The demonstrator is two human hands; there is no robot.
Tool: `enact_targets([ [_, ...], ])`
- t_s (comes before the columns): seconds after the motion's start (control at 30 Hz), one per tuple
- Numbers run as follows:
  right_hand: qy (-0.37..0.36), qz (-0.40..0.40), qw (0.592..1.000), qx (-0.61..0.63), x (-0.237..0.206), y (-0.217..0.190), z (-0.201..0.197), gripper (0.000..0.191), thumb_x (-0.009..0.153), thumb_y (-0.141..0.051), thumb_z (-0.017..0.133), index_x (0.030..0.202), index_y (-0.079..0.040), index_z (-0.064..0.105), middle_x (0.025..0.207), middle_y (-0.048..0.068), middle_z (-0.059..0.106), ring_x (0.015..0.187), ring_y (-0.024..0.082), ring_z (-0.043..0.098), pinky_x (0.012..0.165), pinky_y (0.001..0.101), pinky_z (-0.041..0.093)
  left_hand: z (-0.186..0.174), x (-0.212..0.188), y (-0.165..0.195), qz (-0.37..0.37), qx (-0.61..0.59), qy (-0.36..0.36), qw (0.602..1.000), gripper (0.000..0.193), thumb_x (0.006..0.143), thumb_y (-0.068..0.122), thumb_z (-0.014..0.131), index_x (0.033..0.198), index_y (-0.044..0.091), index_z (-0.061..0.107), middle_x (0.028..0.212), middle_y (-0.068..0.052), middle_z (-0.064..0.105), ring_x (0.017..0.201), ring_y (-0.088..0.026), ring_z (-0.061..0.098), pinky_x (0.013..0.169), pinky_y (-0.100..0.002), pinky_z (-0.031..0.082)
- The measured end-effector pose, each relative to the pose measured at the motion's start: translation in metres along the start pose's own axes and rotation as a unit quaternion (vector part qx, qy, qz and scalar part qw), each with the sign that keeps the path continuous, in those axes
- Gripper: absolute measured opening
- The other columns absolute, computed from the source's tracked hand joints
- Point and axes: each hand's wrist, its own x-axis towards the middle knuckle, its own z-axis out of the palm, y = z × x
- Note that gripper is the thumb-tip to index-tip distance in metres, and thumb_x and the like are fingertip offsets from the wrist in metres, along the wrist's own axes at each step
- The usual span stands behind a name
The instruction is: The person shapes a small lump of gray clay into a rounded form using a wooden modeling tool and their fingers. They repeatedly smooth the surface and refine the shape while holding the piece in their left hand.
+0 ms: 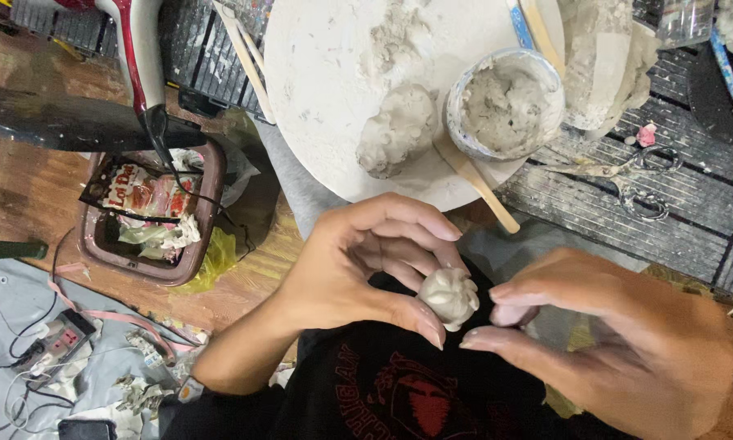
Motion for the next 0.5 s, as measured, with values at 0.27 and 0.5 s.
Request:
enact_targets([
  [0.27, -0.002, -0.025, 1.000, -0.004, -0.0001, 0.0045, -0.0068, 0.041, 0.079, -0.013, 0.087, 0.113, -0.007, 0.065, 0.096, 0.006, 0.075, 0.086, 0.016, 0.074, 0.070, 0.0301, 0.061, 0.0053, 0.0014, -0.0090, -0.017, -0.057, 0.000, 0.998, 0.069, 0.082, -0.004, 0.091, 0.141, -0.005, 0.056, 0.119, -0.019, 0.071, 0.107, -0.021, 0.074, 0.092, -0.034, 0.067],
  [0.5, 0.001, -0.062, 0.997, -0.051, -0.0009, 0.0011, -0.0045, 0.031, 0.079, -0.012, 0.087, 0.107, -0.011, 0.073, 0.099, 0.005, 0.073, 0.087, 0.014, 0.072, 0.070, 0.0254, 0.059, 0.0049, 0.0016, -0.0037, -0.020, -0.042, 0.002, 0.999, 0.070, 0.081, -0.002, 0.092, 0.141, -0.004, 0.056, 0.118, -0.019, 0.072, 0.105, -0.021, 0.074, 0.091, -0.034, 0.067],
])
